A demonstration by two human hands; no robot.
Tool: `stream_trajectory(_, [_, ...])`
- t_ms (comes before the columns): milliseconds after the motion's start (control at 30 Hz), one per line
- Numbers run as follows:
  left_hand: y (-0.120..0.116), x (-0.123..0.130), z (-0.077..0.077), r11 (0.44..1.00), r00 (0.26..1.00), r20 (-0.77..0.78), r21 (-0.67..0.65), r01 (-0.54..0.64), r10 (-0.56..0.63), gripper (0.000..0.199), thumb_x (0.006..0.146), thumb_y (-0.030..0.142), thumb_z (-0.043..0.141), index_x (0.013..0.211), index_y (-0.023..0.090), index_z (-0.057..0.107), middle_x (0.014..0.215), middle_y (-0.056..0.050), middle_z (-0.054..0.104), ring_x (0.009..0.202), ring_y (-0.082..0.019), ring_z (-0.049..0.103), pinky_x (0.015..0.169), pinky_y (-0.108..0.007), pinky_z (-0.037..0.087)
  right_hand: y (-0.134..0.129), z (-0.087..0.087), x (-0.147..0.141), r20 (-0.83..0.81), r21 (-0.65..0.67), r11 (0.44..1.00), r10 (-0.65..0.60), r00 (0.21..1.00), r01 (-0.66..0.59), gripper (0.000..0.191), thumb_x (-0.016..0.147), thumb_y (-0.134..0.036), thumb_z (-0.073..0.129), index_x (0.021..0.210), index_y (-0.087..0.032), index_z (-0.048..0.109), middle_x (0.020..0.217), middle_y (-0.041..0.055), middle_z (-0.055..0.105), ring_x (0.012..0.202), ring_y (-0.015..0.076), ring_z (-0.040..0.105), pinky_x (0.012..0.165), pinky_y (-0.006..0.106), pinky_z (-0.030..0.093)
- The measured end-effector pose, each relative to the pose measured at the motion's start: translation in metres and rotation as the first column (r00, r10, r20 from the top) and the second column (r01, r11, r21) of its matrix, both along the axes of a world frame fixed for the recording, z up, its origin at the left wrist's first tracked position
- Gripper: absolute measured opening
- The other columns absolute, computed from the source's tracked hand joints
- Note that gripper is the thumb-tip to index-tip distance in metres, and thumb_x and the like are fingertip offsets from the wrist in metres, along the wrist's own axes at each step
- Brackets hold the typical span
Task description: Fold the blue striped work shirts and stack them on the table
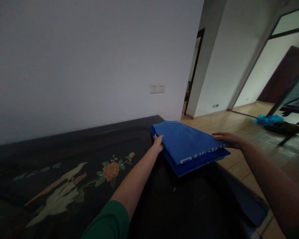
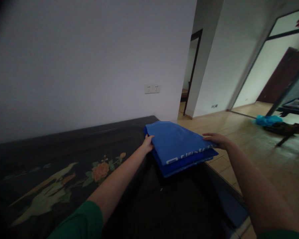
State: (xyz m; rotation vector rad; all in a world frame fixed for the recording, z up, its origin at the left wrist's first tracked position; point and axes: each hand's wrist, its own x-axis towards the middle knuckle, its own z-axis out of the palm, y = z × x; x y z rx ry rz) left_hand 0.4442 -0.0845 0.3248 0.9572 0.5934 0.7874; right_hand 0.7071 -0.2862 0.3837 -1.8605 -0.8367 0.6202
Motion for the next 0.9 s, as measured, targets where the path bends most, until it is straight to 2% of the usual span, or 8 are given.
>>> stream_trajectory(67, [-0.007, -0.005, -0.02, 1.0, 0.998, -0.062, 0.011, -0.02, 0.02, 0.082, 0.08, 0.017, 0.057, 0.146, 0.036, 0.012, 0.13, -0.008, 0.055, 0.086, -0.014, 0.064, 0.066, -0.023, 0.054, -0.005, -0.017, 0.009, -0.174, -0.069, 0.997, 0.012, 0.985, -0.025, 0.027, 0.073, -0.021, 0.067, 0.1, -0.017, 0.07, 0.088, 0.013, 0.071, 0.062, 0.0179, 0.063, 0.056, 0.03, 0.049])
stream_trajectory(167, [-0.011, -0.012, -0.024, 0.991, 0.982, -0.181, 0.113, 0.075, -0.054, 0.103, 0.074, 0.011, 0.062, 0.148, 0.041, -0.003, 0.137, -0.008, 0.05, 0.085, -0.015, 0.063, 0.063, -0.023, 0.053, -0.007, -0.025, 0.012, -0.152, -0.022, 0.999, 0.02, 0.988, -0.024, 0.04, 0.072, -0.023, 0.07, 0.112, -0.022, 0.067, 0.105, 0.0139, 0.068, 0.069, 0.018, 0.063, 0.054, 0.028, 0.046])
stream_trajectory(233, [-0.015, -0.016, -0.02, 0.969, 0.959, -0.248, 0.167, 0.184, -0.139, 0.101, 0.07, 0.007, 0.063, 0.149, 0.038, 0.007, 0.136, -0.008, 0.051, 0.083, -0.014, 0.062, 0.061, -0.022, 0.052, -0.006, -0.024, 0.008, -0.137, -0.007, 1.0, 0.009, 0.991, -0.01, 0.041, 0.071, -0.021, 0.07, 0.113, -0.022, 0.067, 0.106, 0.0145, 0.067, 0.067, 0.0172, 0.061, 0.053, 0.028, 0.044])
stream_trajectory(367, [-0.025, -0.022, -0.015, 0.93, 0.924, -0.324, 0.233, 0.285, -0.202, 0.061, 0.071, 0.002, 0.056, 0.13, 0.019, 0.054, 0.116, -0.011, 0.062, 0.074, -0.011, 0.059, 0.059, -0.018, 0.048, -0.005, -0.023, -0.003, -0.099, 0.023, 0.999, -0.037, 0.994, 0.04, 0.037, 0.073, -0.018, 0.067, 0.11, -0.018, 0.068, 0.1, 0.0155, 0.067, 0.061, 0.0164, 0.06, 0.055, 0.03, 0.044])
stream_trajectory(467, [-0.032, -0.024, -0.017, 0.918, 0.928, -0.324, 0.28, 0.282, -0.187, 0.052, 0.072, 0.002, 0.055, 0.121, 0.016, 0.061, 0.1, -0.009, 0.066, 0.069, -0.01, 0.058, 0.059, -0.018, 0.047, -0.008, -0.024, -0.006, -0.068, 0.023, 0.999, -0.036, 0.997, 0.038, 0.035, 0.073, -0.018, 0.067, 0.109, -0.018, 0.068, 0.098, 0.0142, 0.067, 0.058, 0.0153, 0.058, 0.055, 0.03, 0.044])
stream_trajectory(600, [-0.036, -0.026, -0.024, 0.911, 0.934, -0.319, 0.314, 0.266, -0.162, 0.05, 0.072, 0.003, 0.056, 0.12, 0.017, 0.062, 0.097, -0.008, 0.067, 0.072, -0.012, 0.06, 0.064, -0.021, 0.05, -0.012, -0.03, 0.002, -0.07, 0.015, 0.999, 0.037, 0.997, -0.036, 0.035, 0.072, -0.019, 0.069, 0.106, -0.018, 0.07, 0.1, 0.0152, 0.067, 0.061, 0.0164, 0.06, 0.057, 0.03, 0.045])
stream_trajectory(767, [-0.04, -0.03, -0.028, 0.898, 0.904, -0.41, 0.344, 0.273, -0.118, 0.046, 0.078, 0.01, 0.056, 0.124, 0.018, 0.059, 0.106, -0.011, 0.065, 0.079, -0.016, 0.061, 0.066, -0.025, 0.052, -0.011, -0.029, 0.007, 0.218, -0.099, 0.995, 0.05, 0.975, -0.029, 0.033, 0.072, -0.023, 0.068, 0.105, -0.016, 0.07, 0.106, 0.0181, 0.067, 0.073, 0.0214, 0.062, 0.062, 0.033, 0.046])
stream_trajectory(900, [-0.038, -0.042, -0.025, 0.825, 0.886, -0.463, 0.512, 0.24, 0.029, 0.045, 0.081, 0.012, 0.056, 0.126, 0.017, 0.057, 0.116, -0.013, 0.06, 0.092, -0.021, 0.061, 0.083, -0.035, 0.052, -0.004, -0.025, 0.003, 0.523, -0.139, 0.985, -0.016, 0.852, 0.104, 0.032, 0.077, -0.026, 0.063, 0.106, -0.014, 0.068, 0.104, 0.0188, 0.068, 0.088, 0.0273, 0.064, 0.071, 0.035, 0.048])
